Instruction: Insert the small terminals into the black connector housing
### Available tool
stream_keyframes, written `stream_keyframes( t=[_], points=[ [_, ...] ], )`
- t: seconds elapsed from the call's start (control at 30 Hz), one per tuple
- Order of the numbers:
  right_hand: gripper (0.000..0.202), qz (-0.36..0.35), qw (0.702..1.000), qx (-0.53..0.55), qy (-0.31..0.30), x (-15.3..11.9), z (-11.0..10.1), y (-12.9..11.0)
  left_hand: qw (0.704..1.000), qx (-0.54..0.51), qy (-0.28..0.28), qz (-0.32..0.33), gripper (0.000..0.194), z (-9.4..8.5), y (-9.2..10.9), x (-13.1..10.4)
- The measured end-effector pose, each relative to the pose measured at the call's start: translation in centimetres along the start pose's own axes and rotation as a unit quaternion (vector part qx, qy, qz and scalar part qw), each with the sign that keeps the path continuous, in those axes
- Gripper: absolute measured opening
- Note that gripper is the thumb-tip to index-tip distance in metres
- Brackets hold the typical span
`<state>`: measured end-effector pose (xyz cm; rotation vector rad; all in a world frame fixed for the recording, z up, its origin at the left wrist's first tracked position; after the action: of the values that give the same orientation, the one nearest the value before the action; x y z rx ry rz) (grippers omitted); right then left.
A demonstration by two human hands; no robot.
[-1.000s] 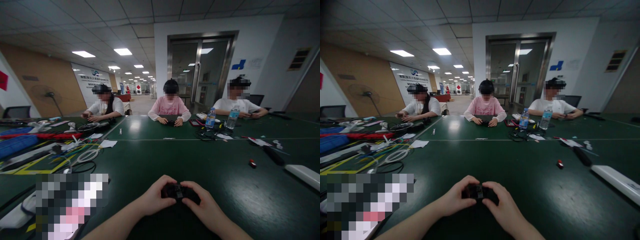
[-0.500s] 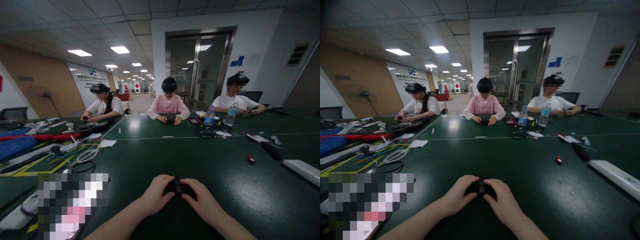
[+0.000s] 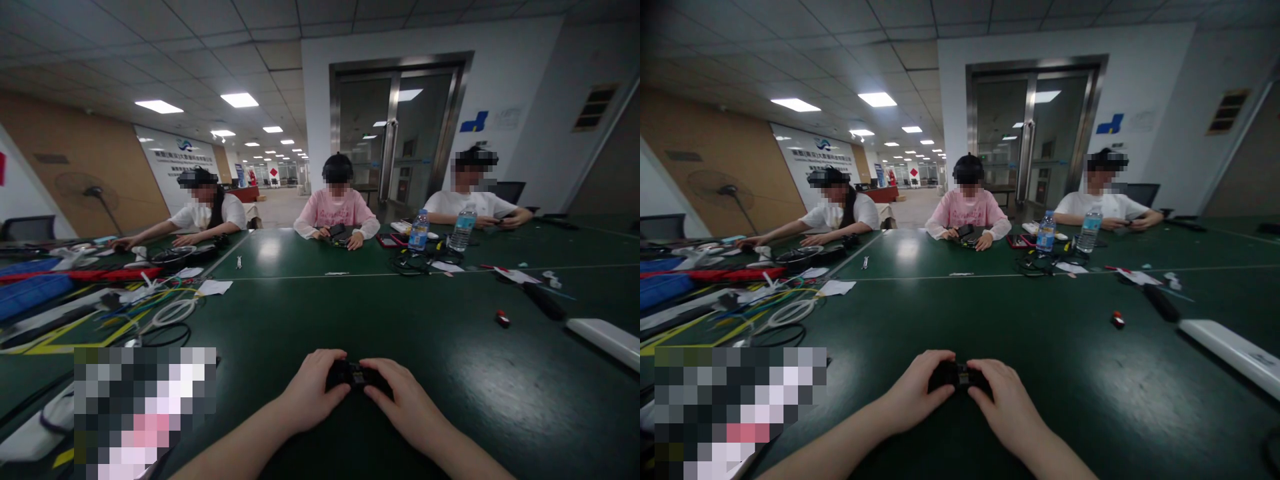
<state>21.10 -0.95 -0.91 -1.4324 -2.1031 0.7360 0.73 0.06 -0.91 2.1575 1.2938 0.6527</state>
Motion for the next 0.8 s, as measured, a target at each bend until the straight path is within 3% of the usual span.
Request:
stream_keyframes(
  t=[0.23,0.47,0.8],
  points=[
    [0.035,0.006,1.0,0.002,0.001,0.03,0.04,0.11,1.0,0.008,-0.022,-0.005,0.054,-0.29,0.52,0.11],
    [0.033,0.001,1.0,0.002,0.003,0.01,0.06,0.07,0.999,0.024,-0.022,0.005,0.042,-0.2,0.52,0.21],
    [0.033,-0.002,1.0,0.006,0.007,-0.13,-0.06,-0.18,0.999,0.023,-0.022,0.012,0.04,-0.19,0.72,0.23]
  ],
)
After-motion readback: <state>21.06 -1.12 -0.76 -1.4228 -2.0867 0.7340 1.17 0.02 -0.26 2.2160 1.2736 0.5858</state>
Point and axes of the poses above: each hand's wrist, its own x-axis towards the middle knuckle, its own z-axis out of the palm, y = z × x, the point moved 1 cm from there along x, towards the middle knuckle
